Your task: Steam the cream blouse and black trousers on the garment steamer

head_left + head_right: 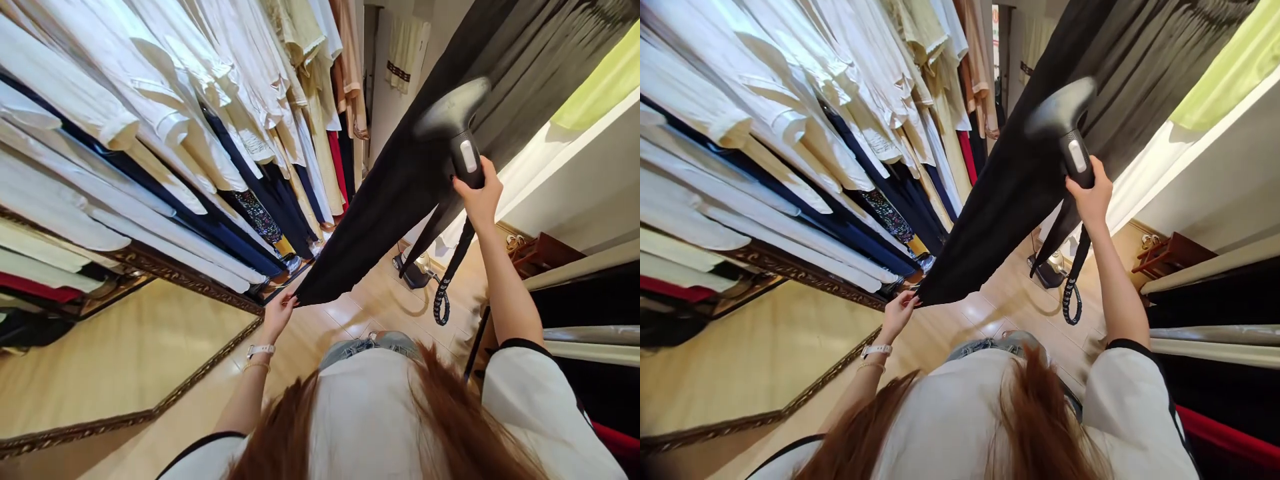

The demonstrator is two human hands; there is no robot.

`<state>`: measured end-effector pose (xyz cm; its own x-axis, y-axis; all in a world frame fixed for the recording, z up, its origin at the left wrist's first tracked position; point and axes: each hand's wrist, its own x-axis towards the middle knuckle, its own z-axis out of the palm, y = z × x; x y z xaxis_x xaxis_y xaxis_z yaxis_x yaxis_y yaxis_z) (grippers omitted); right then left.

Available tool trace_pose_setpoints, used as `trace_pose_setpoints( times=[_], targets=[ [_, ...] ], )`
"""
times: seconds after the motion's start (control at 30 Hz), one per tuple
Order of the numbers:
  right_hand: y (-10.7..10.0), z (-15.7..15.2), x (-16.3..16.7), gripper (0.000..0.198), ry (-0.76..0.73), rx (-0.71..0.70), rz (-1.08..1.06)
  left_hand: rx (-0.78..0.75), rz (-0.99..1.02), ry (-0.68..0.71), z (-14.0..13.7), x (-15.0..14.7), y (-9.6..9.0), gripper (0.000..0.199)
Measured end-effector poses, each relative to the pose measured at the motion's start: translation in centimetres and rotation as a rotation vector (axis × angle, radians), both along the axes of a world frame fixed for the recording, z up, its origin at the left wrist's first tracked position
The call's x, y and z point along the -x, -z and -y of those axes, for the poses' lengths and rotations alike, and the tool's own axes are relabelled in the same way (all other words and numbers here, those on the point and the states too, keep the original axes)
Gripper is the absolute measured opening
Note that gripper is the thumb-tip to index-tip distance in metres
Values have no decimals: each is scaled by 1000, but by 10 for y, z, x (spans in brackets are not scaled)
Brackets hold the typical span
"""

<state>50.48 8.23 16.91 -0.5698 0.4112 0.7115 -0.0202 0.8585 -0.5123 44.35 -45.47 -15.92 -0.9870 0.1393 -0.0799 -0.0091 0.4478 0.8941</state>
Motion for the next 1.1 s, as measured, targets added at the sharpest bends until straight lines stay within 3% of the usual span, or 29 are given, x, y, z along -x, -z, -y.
trace_pose_setpoints(
  times=[0.13, 0.3, 0.53, 0.67, 0.73, 0.83, 1.0, 1.1],
  targets=[
    [29, 16, 12, 57, -24, 95, 53, -32, 19, 13, 3, -23, -11, 52],
    [89, 48, 15, 68, -72, 171, 181, -87, 30, 5, 0, -51, -26, 48],
    [171, 106, -12, 65, -167, 234, 444, -45, 25, -48, -13, -71, -44, 39],
    [192, 119, -28, 58, -194, 268, 449, -88, 17, -56, -20, -74, -41, 38],
    [190, 114, -29, 61, -161, 315, 414, -100, 16, -49, -21, -76, -35, 37],
    [168, 96, -17, 66, -65, 365, 302, -98, 35, -55, -21, -82, -26, 36],
    [101, 42, 22, 58, 54, 337, 35, -116, 76, -82, -24, -92, -19, 34],
    [58, 5, 44, 51, 51, 267, -31, -135, 80, -93, -29, -95, -21, 32]
  ],
)
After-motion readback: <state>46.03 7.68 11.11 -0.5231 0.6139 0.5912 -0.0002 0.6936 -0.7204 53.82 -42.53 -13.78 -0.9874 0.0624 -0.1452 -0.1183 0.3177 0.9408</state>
